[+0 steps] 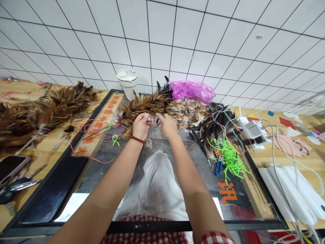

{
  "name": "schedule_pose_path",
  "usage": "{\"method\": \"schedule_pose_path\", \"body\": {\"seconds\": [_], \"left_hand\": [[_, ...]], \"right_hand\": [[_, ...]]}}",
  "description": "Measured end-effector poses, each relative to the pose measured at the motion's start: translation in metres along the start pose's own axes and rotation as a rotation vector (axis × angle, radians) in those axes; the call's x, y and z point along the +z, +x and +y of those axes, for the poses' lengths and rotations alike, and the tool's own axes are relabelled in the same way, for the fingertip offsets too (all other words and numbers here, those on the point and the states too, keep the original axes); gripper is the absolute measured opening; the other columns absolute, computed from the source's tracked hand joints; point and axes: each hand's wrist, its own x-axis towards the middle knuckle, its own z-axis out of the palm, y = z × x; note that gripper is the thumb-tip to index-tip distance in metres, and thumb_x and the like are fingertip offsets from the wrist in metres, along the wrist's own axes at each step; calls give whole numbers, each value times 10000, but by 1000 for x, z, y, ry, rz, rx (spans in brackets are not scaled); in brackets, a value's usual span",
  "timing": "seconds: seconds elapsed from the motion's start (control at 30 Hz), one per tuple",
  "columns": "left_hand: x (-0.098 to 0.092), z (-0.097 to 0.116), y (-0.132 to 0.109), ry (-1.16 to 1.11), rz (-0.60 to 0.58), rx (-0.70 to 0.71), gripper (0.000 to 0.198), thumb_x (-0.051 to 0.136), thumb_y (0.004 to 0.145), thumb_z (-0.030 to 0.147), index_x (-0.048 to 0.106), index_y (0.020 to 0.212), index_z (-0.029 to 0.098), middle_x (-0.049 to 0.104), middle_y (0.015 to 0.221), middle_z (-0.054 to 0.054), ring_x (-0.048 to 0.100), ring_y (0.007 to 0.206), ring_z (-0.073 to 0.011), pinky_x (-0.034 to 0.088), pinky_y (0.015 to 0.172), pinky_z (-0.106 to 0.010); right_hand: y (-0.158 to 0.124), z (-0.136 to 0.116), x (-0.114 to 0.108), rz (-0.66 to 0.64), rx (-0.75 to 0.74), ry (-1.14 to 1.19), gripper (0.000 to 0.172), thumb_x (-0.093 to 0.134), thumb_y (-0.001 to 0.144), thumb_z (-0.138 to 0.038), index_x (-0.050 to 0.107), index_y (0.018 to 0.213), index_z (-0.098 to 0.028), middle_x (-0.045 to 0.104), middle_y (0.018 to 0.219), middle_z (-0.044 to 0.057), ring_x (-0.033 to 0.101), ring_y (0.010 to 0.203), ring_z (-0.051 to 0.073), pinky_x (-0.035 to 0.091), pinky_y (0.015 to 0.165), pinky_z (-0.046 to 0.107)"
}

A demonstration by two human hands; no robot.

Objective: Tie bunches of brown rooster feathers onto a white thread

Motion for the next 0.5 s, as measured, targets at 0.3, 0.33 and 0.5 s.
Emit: {"method": "schedule_pose_path", "body": {"seconds": [0.3,0.33,0.5], "left_hand": [[-1,-5,1,61,4,-22,209,701,689,318,577,705,151,551,600,15,558,582,-100,452,559,-229],[-1,-5,1,62,3,-24,201,702,684,309,582,703,149,579,626,5,563,596,-102,459,576,-235],[-1,-3,1,64,-28,-69,190,718,653,295,598,684,151,660,749,-31,586,698,-120,471,647,-250]], "right_hand": [[2,1,-5,244,-97,597,201,446,847,-228,636,895,-182,638,880,61,575,852,175,427,827,294],[2,0,-5,226,-91,669,183,471,835,-242,640,882,-188,643,866,52,578,827,170,432,813,293],[2,-4,-3,65,7,1009,132,594,744,-302,655,786,-193,649,762,29,576,714,153,457,731,296]]}}
